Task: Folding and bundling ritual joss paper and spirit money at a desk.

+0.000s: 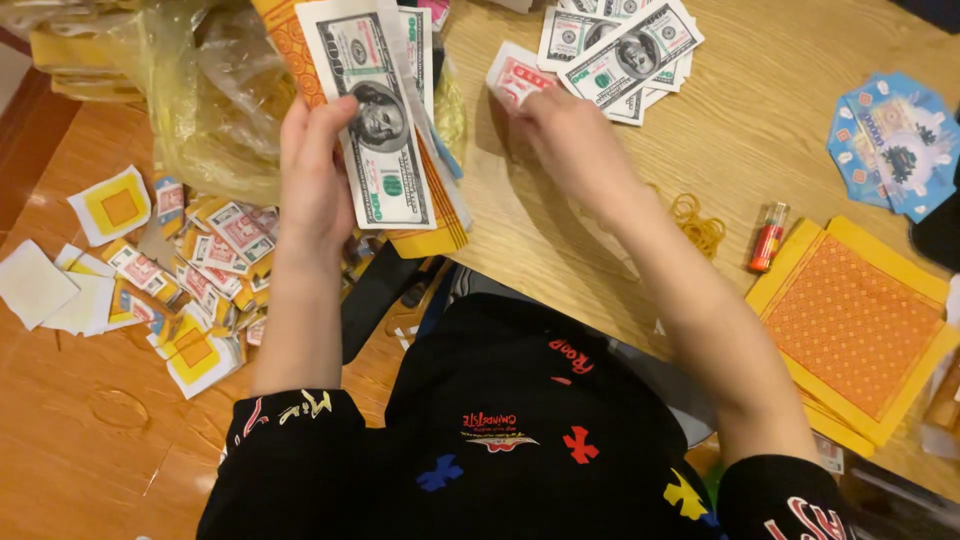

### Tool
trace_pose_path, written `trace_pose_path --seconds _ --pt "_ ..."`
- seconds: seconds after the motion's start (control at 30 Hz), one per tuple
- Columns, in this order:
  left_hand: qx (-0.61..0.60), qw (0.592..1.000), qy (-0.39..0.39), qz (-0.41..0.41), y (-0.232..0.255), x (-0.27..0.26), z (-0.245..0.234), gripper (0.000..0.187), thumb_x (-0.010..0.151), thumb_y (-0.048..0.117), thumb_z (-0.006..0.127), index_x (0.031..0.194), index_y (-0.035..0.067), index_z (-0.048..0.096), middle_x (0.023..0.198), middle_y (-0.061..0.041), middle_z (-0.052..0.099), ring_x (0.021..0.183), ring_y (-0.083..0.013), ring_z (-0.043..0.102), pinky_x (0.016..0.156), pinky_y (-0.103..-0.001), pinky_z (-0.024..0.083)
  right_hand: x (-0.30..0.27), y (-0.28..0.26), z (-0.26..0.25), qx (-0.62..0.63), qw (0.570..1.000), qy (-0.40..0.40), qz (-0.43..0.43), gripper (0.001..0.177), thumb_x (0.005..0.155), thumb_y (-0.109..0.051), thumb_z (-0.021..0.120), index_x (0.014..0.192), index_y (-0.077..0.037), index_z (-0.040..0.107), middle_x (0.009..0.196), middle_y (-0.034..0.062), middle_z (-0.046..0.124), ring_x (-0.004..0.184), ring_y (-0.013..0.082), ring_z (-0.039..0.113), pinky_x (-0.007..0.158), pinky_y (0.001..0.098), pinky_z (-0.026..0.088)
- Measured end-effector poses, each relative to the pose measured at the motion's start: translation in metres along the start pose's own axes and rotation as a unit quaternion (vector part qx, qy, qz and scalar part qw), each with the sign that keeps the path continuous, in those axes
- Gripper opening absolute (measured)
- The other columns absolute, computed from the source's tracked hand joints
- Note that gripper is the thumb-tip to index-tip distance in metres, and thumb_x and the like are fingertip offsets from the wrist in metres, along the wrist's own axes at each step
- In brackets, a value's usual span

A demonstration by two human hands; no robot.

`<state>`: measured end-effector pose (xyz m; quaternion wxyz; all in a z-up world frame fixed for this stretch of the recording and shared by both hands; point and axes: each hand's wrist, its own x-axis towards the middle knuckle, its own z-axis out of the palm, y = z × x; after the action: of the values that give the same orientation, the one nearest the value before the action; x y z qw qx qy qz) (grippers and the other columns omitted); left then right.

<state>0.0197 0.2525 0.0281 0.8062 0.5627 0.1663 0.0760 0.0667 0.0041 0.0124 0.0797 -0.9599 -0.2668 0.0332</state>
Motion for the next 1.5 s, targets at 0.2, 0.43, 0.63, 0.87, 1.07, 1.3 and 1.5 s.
trace_pose_path --seconds 0.2,0.43,0.63,0.87,1.07,1.3,1.5 --pt "-0.087 0.979 -0.163 -0.088 -0.021 -0.003 0.013 0.038 0.087 0.022 0.065 0.119 0.003 0.054 0.112 -0.008 0.067 0.102 -0.0192 0.068 0.094 -0.034 0.060 -0.055 0.010 -0.071 0.527 0.845 0.080 0.029 0.021 0.100 -0.013 0.056 0.118 -0.002 0.059 0.117 0.0118 0.067 0.106 0.0213 0.068 0.095 0.0337 0.059" --pt "-0.119 0.975 -0.184 -0.030 -0.047 -0.023 0.064 0.044 0.090 0.020 0.063 0.128 0.002 0.050 0.124 -0.015 0.064 0.108 -0.0233 0.066 0.097 -0.039 0.057 -0.077 0.013 -0.079 0.720 0.687 0.090 0.033 0.018 0.093 -0.010 0.066 0.110 -0.005 0.062 0.105 0.0058 0.070 0.093 0.0159 0.069 0.081 0.0259 0.061" --pt "-0.138 0.979 -0.129 -0.082 -0.060 -0.038 0.097 0.050 0.088 0.019 0.061 0.133 0.002 0.046 0.130 -0.017 0.061 0.113 -0.0246 0.063 0.099 -0.041 0.053 -0.080 -0.004 -0.072 0.496 0.824 0.184 0.202 0.023 0.091 -0.010 0.064 0.110 -0.005 0.054 0.098 0.0066 0.067 0.073 0.0134 0.063 0.050 0.0240 0.052" --pt "-0.149 0.966 -0.113 -0.176 -0.055 -0.046 0.106 0.044 0.088 0.023 0.058 0.126 0.002 0.053 0.124 -0.016 0.066 0.110 -0.0232 0.064 0.099 -0.039 0.052 -0.091 0.008 -0.058 0.431 0.850 0.237 0.189 0.030 0.089 -0.010 0.069 0.112 -0.006 0.051 0.097 0.0076 0.068 0.065 0.0109 0.058 0.043 0.0236 0.048" --pt "-0.178 0.965 -0.092 -0.168 -0.064 -0.033 0.094 0.050 0.085 0.022 0.063 0.129 0.000 0.054 0.125 -0.017 0.065 0.107 -0.0233 0.065 0.096 -0.036 0.054 -0.109 0.047 -0.072 0.450 0.822 0.178 0.299 0.025 0.090 -0.012 0.066 0.111 -0.013 0.052 0.098 0.0017 0.068 0.076 0.0077 0.061 0.050 0.0205 0.043" --pt "-0.161 0.970 -0.100 -0.151 -0.063 -0.036 0.094 0.052 0.086 0.023 0.061 0.132 0.000 0.050 0.130 -0.017 0.062 0.112 -0.0244 0.063 0.100 -0.037 0.052 -0.110 0.086 -0.049 0.414 0.852 0.036 0.318 0.034 0.086 -0.012 0.069 0.118 -0.007 0.058 0.109 0.0056 0.068 0.091 0.0151 0.066 0.078 0.0307 0.057" --pt "-0.134 0.978 -0.114 -0.112 -0.075 -0.041 0.100 0.050 0.089 0.026 0.058 0.132 0.001 0.049 0.132 -0.016 0.061 0.114 -0.0224 0.062 0.100 -0.037 0.052 -0.110 0.064 -0.044 0.116 0.953 0.207 0.189 0.033 0.099 -0.015 0.068 0.124 0.003 0.057 0.115 0.0177 0.055 0.103 0.0294 0.048 0.088 0.0405 0.039"
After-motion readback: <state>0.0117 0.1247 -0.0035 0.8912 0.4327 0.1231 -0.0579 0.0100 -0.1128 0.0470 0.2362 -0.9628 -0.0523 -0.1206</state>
